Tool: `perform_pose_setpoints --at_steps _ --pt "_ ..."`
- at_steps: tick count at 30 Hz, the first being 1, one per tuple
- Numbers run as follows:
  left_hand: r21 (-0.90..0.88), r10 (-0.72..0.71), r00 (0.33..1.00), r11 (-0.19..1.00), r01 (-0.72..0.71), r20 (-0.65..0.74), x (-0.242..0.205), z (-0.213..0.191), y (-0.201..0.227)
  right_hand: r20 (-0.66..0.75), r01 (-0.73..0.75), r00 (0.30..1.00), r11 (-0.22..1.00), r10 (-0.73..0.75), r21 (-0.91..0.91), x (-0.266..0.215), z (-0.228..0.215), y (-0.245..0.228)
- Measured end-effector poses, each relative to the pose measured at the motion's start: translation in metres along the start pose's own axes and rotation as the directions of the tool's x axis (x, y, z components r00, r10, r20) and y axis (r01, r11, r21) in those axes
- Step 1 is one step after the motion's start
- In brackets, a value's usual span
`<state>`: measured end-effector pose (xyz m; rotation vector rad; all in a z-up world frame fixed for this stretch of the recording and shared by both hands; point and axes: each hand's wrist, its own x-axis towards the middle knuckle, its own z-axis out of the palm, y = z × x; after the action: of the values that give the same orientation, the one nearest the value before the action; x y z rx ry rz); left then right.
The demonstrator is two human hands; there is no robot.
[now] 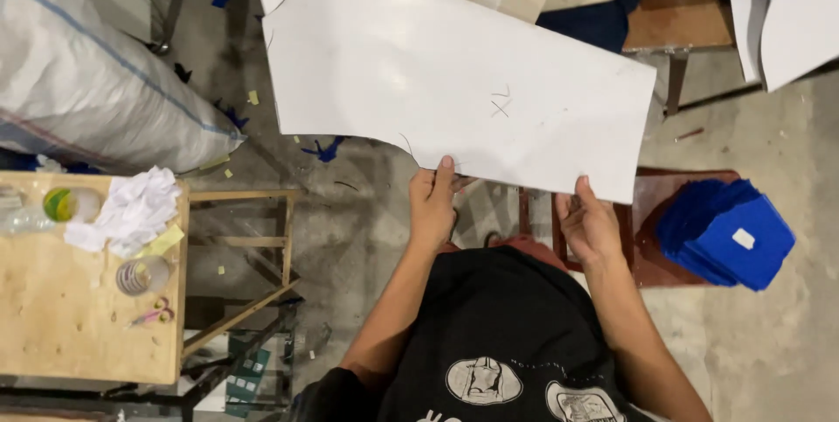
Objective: The person places paper pattern pieces onto a large piece of striped fabric laid out on a table. They use a black pen to trace the outlines of the patterns onto the fabric and write markings on the paper. The person also handles a pink measuring tape briefly.
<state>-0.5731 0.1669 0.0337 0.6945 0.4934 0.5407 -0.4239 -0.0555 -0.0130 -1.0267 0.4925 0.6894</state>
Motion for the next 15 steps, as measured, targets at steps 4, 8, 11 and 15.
perform_pose_setpoints --at_steps 4,8,11,15 --pt "0.283 0.177 0.972 0.95 -0.128 -0.155 -0.018 0.002 -0.008 0.045 -0.032 0.998 0.997 0.035 -0.07 0.008 -0.033 0.005" --pt "0.548 0.325 0.924 0.819 -0.169 -0.2 -0.033 -0.007 -0.002 -0.018 0.073 0.997 0.963 -0.081 -0.261 0.017 -0.07 -0.013" --pt "0.64 0.386 0.898 0.749 -0.173 -0.209 -0.058 0.005 0.017 0.1 0.274 0.954 0.686 -0.284 -0.674 0.006 -0.071 -0.025" --pt "0.738 0.44 0.855 0.667 -0.107 -0.273 -0.102 0.027 0.036 0.483 0.544 0.838 0.437 -0.252 -0.716 -0.007 -0.036 -0.024"
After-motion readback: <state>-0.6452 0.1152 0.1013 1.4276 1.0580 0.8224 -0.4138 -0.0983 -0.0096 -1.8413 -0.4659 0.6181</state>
